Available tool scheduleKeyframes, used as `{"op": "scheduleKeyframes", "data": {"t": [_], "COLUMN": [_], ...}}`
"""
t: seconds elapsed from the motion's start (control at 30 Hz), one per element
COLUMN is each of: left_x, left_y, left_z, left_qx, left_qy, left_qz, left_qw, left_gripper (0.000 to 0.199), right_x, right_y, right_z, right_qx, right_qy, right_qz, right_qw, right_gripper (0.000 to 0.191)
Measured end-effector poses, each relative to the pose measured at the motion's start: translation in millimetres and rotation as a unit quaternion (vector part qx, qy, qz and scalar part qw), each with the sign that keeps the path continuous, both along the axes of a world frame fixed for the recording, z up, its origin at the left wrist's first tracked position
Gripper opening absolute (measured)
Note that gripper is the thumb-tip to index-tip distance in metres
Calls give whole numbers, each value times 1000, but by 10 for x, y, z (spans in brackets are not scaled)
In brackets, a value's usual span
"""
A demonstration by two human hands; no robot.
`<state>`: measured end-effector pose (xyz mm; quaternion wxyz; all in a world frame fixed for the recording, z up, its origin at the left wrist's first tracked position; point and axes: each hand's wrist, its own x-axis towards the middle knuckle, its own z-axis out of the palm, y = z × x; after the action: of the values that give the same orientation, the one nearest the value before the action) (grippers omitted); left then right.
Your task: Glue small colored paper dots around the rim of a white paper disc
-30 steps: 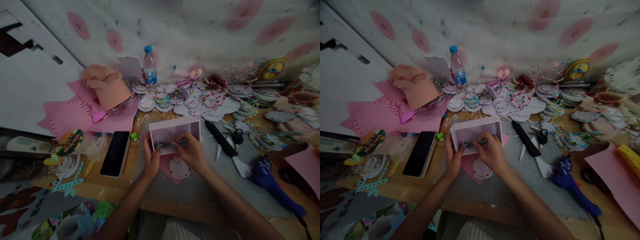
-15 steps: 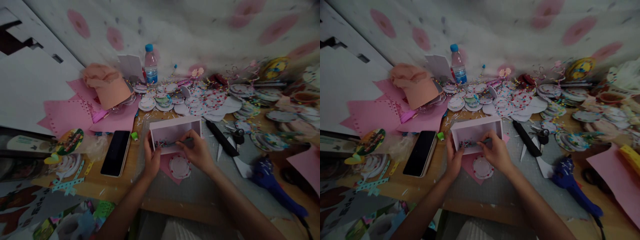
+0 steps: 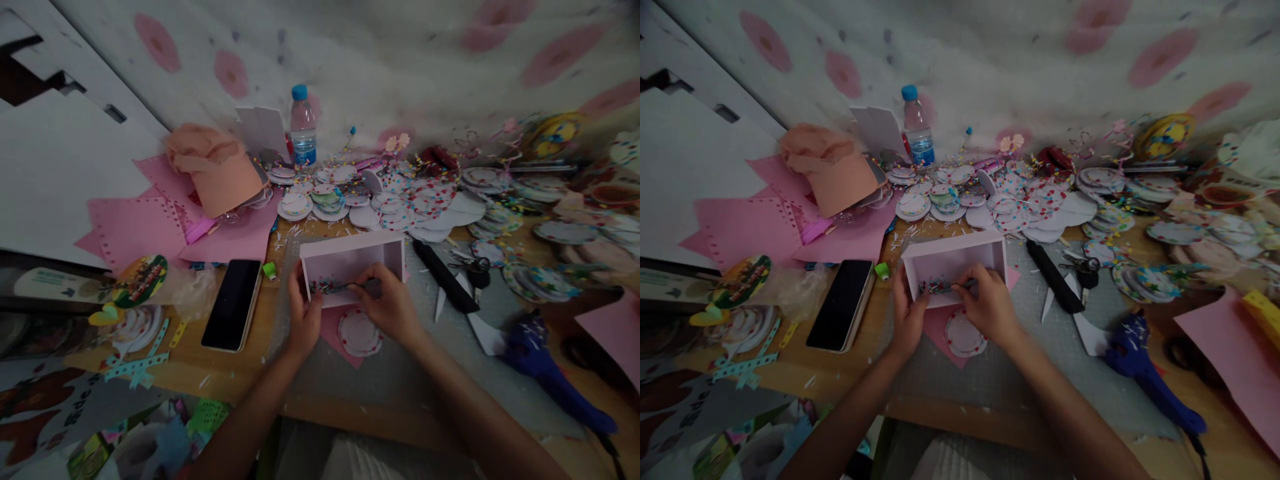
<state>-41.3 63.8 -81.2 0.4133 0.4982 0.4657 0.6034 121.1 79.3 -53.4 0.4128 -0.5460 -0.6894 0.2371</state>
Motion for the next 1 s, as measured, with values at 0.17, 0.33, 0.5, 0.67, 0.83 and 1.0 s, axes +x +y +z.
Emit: {"op": "scheduleKeyframes", "data": {"t": [0.17, 0.33, 0.5, 0.67, 0.83, 1.0], "left_x": [2, 4, 3, 19, 33, 32], "left_y": [-2, 0, 2, 8, 3, 3], "left_z": [-12, 1, 11, 28, 65, 56], "left_qx": [-2, -10, -14, -29, -50, -33], "left_qy": [-1, 14, 1, 0, 15, 20], "left_qz": [1, 7, 4, 5, 17, 15], "left_qw": [1000, 1000, 1000, 1000, 998, 999], "left_gripper": [56, 56, 57, 57, 51, 54], "right_x": [-13, -35, -34, 1, -7, -31], "right_y": [-6, -15, -21, -11, -36, -81], "right_z": [-38, -18, 57, 95, 84, 61], "right_qx": [0, -1, -8, -8, -45, -52], "right_qy": [-18, 17, 114, 129, 146, 148], "right_qz": [-15, -49, -78, -93, -50, -20], "right_qw": [1000, 999, 990, 987, 987, 987], "right_gripper": [11, 14, 16, 16, 17, 17]}}
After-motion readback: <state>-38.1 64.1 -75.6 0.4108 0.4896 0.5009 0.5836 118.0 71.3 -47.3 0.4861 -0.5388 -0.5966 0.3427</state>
